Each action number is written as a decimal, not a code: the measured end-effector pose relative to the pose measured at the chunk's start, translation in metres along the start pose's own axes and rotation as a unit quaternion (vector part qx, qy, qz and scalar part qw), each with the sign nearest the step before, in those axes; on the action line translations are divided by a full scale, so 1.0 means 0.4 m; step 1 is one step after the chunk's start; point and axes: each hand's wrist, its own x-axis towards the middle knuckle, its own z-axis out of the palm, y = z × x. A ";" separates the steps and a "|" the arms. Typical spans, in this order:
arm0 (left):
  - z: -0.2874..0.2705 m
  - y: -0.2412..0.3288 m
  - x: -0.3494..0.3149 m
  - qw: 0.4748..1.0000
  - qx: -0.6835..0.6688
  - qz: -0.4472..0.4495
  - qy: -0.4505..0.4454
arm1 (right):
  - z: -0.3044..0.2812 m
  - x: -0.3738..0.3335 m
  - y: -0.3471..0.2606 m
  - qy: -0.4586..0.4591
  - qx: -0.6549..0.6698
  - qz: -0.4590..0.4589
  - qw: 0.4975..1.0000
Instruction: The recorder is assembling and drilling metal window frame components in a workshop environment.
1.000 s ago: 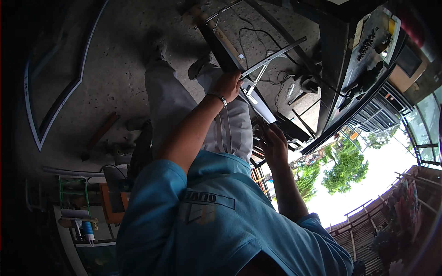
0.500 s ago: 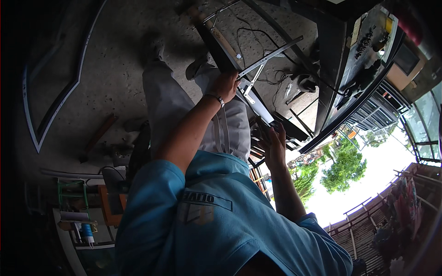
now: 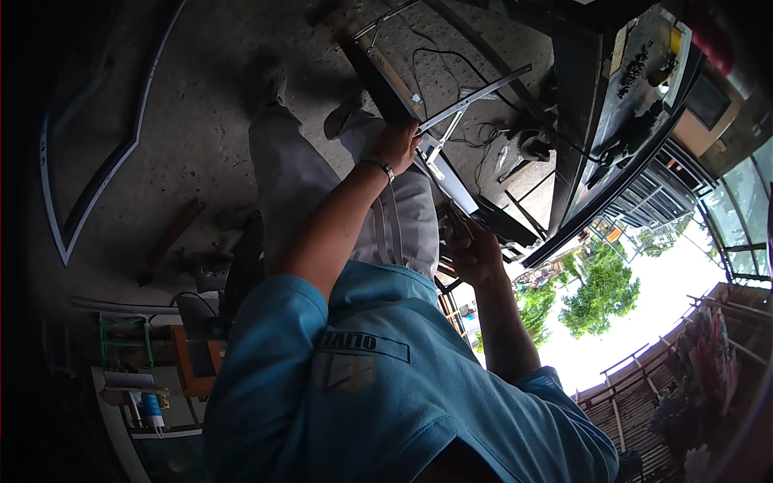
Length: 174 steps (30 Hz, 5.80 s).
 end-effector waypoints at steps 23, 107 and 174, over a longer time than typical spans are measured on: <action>-0.003 0.003 -0.020 1.000 -0.010 0.005 0.012 | 0.053 0.013 -0.001 0.189 -0.268 -0.182 0.927; 0.511 0.080 -0.101 0.885 -0.226 -0.164 0.372 | -0.127 -0.092 -1.062 -0.007 -0.179 -0.419 0.890; 0.528 0.091 -0.115 0.924 -0.061 -0.095 0.365 | -0.473 -0.002 -0.424 -0.138 -0.782 -0.407 0.451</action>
